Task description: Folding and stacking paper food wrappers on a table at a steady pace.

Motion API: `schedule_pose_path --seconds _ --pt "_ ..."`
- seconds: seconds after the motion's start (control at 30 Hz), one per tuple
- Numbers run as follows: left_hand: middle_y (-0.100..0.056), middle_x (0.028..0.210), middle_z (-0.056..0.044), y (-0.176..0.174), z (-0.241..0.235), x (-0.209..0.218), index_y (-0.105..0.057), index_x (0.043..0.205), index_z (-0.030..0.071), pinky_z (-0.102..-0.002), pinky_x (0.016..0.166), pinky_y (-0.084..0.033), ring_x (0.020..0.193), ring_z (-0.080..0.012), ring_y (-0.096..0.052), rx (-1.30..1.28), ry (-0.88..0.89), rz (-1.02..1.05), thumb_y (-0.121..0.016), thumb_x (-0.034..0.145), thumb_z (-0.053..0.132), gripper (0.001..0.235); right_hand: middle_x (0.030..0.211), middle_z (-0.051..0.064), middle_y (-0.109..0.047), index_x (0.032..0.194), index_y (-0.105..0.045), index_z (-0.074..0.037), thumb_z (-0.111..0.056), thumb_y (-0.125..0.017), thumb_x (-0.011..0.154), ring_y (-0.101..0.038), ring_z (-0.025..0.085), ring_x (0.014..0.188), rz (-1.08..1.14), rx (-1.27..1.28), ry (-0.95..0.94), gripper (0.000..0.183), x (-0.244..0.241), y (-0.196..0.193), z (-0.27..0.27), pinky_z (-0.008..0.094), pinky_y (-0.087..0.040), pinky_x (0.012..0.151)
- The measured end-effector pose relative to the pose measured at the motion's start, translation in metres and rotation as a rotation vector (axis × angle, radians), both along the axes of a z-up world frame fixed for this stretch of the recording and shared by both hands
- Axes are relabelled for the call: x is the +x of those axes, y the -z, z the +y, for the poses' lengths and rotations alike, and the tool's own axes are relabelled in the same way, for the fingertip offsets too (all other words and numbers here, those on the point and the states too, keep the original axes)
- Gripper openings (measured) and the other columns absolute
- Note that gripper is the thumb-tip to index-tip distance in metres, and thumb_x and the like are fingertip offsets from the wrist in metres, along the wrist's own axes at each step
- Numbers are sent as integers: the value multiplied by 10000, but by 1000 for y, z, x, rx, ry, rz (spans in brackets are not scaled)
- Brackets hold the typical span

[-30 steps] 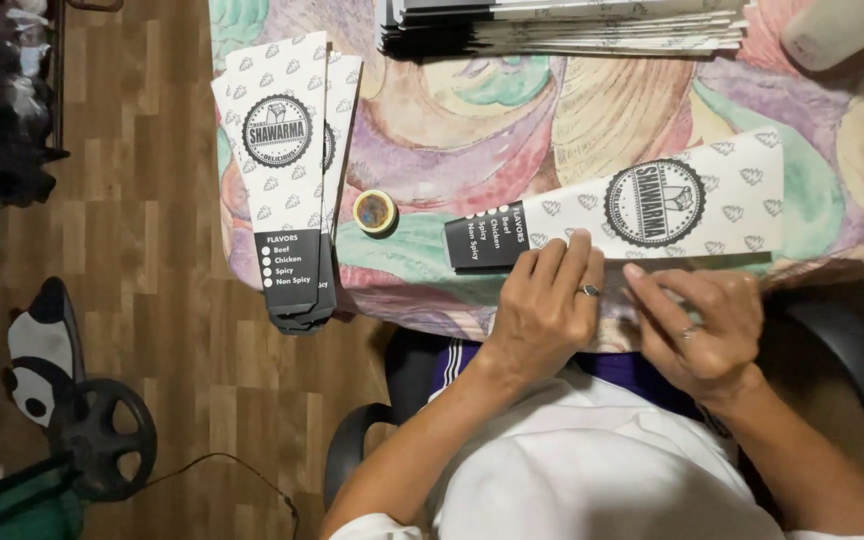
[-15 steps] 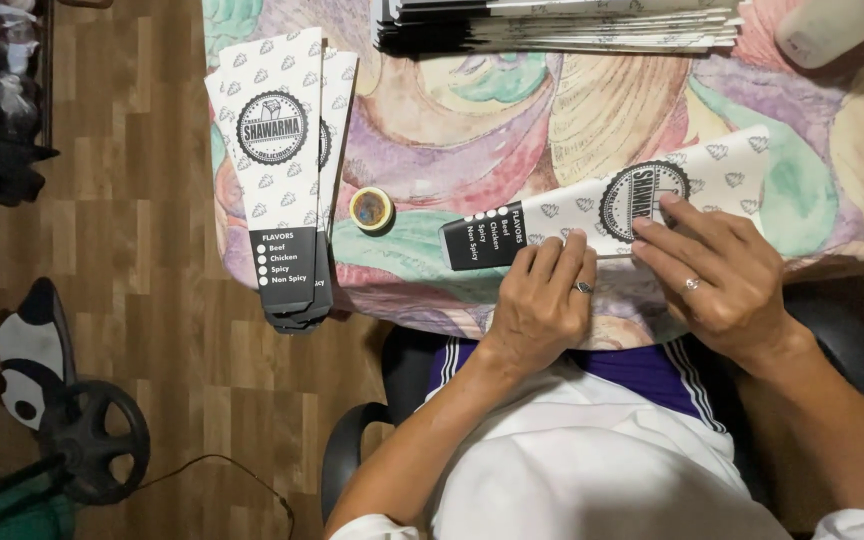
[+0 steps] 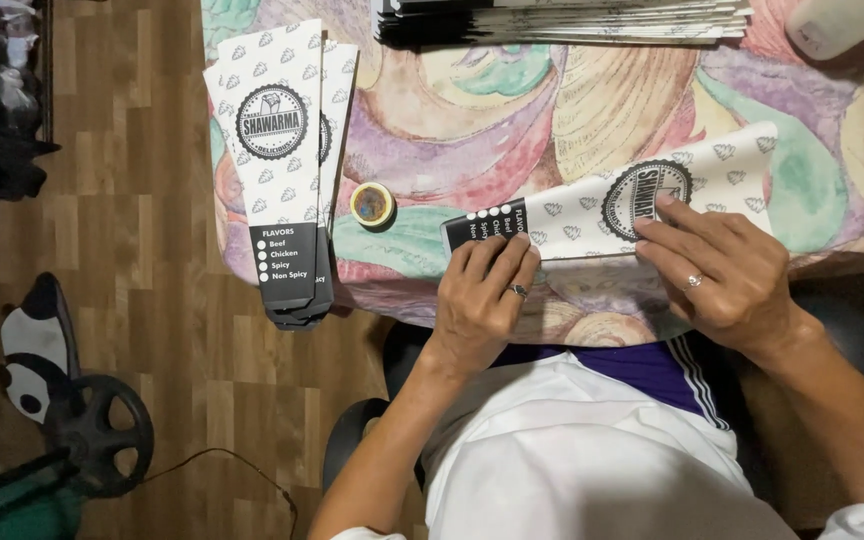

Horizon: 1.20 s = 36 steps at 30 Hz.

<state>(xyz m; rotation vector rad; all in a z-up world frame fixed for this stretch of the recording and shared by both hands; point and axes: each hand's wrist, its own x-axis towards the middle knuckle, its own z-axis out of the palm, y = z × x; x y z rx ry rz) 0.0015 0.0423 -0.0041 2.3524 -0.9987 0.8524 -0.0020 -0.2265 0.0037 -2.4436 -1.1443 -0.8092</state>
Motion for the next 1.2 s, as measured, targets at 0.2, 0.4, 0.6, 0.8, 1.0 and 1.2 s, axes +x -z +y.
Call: schedule_pose_path --seconds 0.2,0.4,0.6,0.8,1.0,1.2 --pt "-704 1147 -213 1 7 1 -667 1104 -77 -469 800 -513 961 -373 -648 -54 58 165 -717 943 -143 181 1174 206 -783 1067 -717 29 -1 -599 1024 -756 439 1164 87 -10 -13 130 0 -3 -6 433 -540 736" --pt "-718 1163 -210 4 12 4 -692 1117 -67 -472 825 -520 963 -377 -651 -43 93 229 -751 911 -147 229 1299 170 -735 1191 -721 -10 73 -653 910 -706 406 1263 235 -28 -23 300 0 2 -32 479 -582 910" --pt "-713 1156 -211 2 14 8 -698 1096 -61 -449 787 -508 883 -337 -630 -23 120 229 -771 898 -160 233 1320 133 -731 1217 -727 -61 -20 -806 831 -695 372 1288 309 -99 -3 396 -1 -4 -60 491 -590 963" --pt "-685 1111 -211 -11 14 10 -669 1062 -80 -386 685 -446 828 -282 -580 110 130 149 -735 907 -195 204 1292 153 -739 1205 -707 -33 -64 -708 958 -713 376 1252 238 -174 -17 249 0 -13 -62 481 -601 951" --pt "-649 1090 -195 -19 17 13 -652 1083 -73 -360 681 -462 825 -255 -578 255 138 16 -679 945 -180 178 1218 163 -758 1115 -695 -8 -59 -581 1022 -750 370 1185 55 -318 -11 156 3 -15 -55 440 -604 912" --pt "-655 1102 -233 -14 21 15 -660 1078 -85 -368 707 -503 863 -285 -604 276 165 -72 -658 963 -154 134 1182 189 -739 1103 -686 17 -98 -593 994 -735 371 1085 119 -293 -50 183 -4 -16 -58 441 -591 866"
